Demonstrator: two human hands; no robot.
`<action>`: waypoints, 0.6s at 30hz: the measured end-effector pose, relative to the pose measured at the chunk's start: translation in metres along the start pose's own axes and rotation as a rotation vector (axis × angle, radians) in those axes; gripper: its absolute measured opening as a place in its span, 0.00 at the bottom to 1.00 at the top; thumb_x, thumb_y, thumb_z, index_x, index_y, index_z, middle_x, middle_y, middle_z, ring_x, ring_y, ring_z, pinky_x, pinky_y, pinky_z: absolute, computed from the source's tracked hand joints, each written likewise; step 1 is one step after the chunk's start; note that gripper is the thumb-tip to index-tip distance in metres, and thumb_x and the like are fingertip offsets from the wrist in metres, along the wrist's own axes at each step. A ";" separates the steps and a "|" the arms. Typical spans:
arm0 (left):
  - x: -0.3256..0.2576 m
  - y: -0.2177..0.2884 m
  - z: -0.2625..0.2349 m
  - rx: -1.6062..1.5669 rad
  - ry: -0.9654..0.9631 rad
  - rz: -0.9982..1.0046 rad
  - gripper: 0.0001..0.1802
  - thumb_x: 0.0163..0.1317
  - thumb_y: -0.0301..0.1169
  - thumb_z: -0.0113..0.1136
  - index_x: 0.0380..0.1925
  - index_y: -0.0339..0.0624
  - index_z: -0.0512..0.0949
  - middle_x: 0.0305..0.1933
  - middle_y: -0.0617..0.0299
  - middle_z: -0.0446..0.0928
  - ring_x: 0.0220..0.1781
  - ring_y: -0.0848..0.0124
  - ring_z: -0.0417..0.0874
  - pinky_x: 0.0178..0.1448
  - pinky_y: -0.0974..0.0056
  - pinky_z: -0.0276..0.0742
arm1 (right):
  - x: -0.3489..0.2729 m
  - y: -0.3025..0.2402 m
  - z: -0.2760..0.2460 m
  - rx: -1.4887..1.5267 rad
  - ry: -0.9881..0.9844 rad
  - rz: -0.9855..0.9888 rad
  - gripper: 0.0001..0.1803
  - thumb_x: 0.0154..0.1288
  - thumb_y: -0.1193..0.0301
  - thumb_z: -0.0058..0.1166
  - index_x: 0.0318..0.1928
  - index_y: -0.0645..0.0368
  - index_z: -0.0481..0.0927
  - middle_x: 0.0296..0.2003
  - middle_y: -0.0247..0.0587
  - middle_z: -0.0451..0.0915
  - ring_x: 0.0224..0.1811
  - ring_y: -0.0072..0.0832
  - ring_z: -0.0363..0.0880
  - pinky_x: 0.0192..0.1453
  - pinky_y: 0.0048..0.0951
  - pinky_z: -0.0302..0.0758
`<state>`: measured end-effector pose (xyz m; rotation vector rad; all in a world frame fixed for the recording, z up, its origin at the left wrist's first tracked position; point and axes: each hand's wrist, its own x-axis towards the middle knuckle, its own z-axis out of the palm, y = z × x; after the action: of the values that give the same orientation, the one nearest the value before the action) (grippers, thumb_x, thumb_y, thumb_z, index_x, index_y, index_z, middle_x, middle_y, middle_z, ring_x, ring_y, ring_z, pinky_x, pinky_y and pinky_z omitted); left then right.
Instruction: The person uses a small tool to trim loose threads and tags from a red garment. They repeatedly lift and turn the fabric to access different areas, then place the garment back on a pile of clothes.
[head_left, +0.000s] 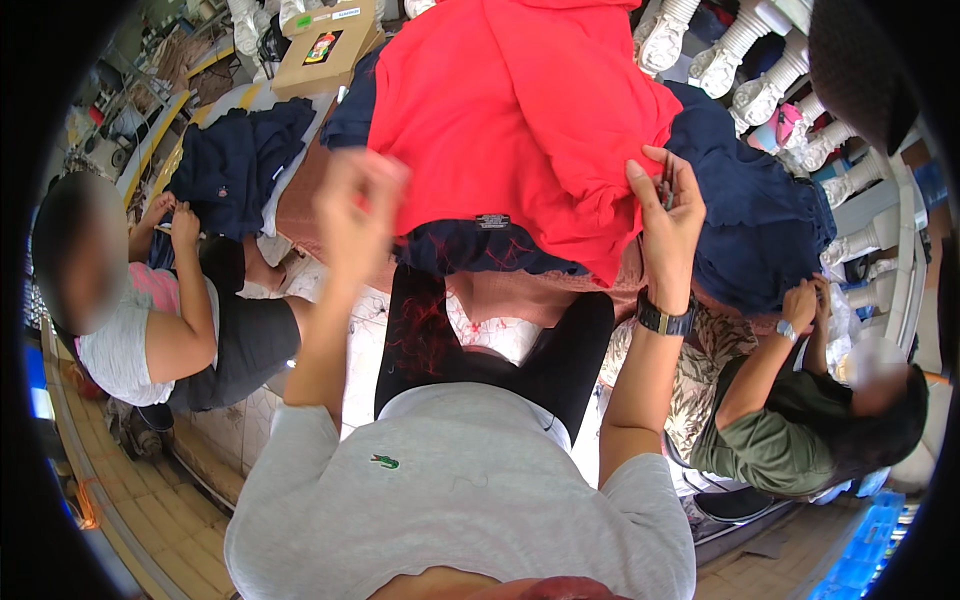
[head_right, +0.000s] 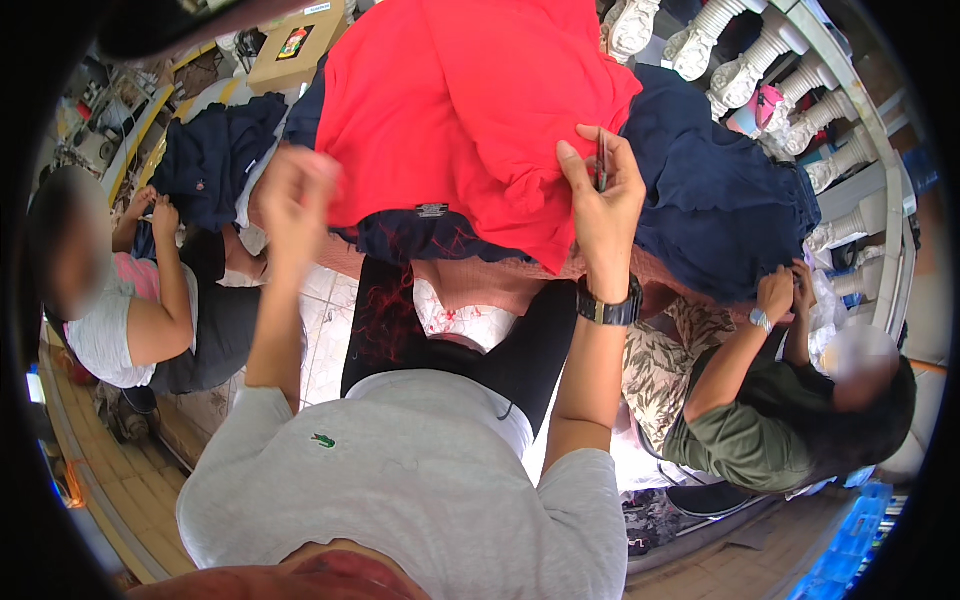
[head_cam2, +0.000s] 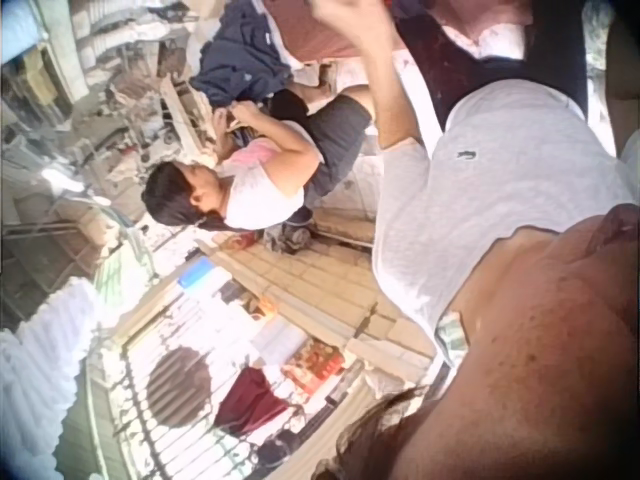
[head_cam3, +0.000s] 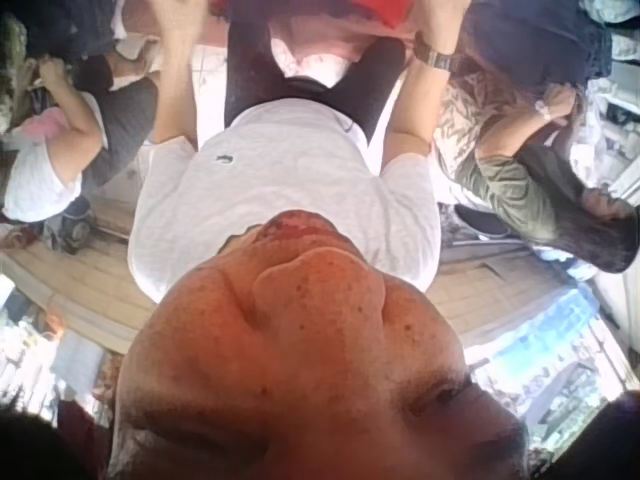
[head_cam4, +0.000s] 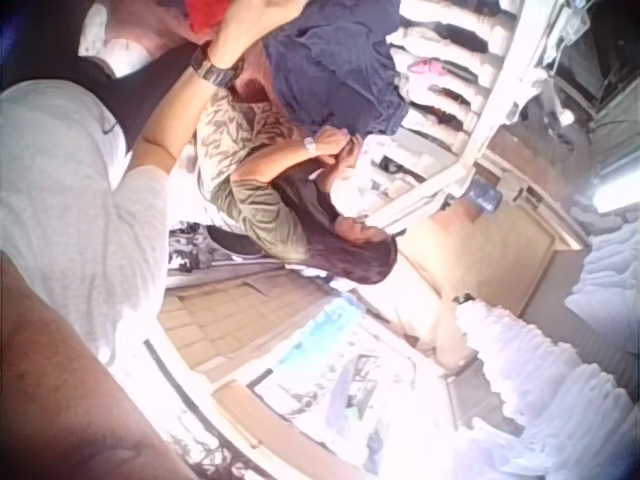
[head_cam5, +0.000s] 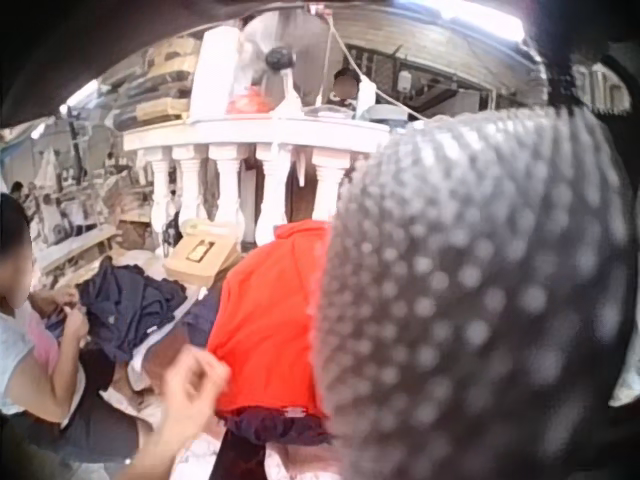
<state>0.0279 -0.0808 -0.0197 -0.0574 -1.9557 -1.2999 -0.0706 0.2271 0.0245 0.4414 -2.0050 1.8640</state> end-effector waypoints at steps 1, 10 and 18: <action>-0.031 0.023 0.020 -0.281 -0.296 -0.269 0.06 0.71 0.30 0.58 0.40 0.39 0.76 0.36 0.60 0.80 0.37 0.74 0.82 0.43 0.67 0.79 | -0.002 -0.009 0.001 -0.017 0.034 -0.032 0.09 0.68 0.75 0.63 0.47 0.61 0.83 0.31 0.24 0.76 0.30 0.10 0.66 0.36 0.15 0.64; -0.063 0.020 0.110 -1.078 -0.438 -0.844 0.08 0.76 0.37 0.52 0.45 0.46 0.74 0.55 0.54 0.81 0.44 0.70 0.85 0.47 0.66 0.78 | 0.023 -0.045 -0.006 0.106 0.124 -0.157 0.06 0.72 0.75 0.59 0.46 0.62 0.84 0.30 0.20 0.71 0.30 0.07 0.63 0.35 0.13 0.59; -0.028 0.049 0.095 -0.191 -0.427 0.056 0.19 0.62 0.33 0.68 0.51 0.44 0.75 0.61 0.53 0.70 0.63 0.61 0.74 0.67 0.57 0.71 | 0.064 -0.047 -0.007 0.092 0.138 -0.170 0.10 0.72 0.74 0.56 0.49 0.64 0.86 0.36 0.27 0.82 0.38 0.12 0.72 0.45 0.17 0.68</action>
<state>0.0143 0.0293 -0.0163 -0.5174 -2.1501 -1.5273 -0.1053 0.2320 0.0966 0.4787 -1.7420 1.8339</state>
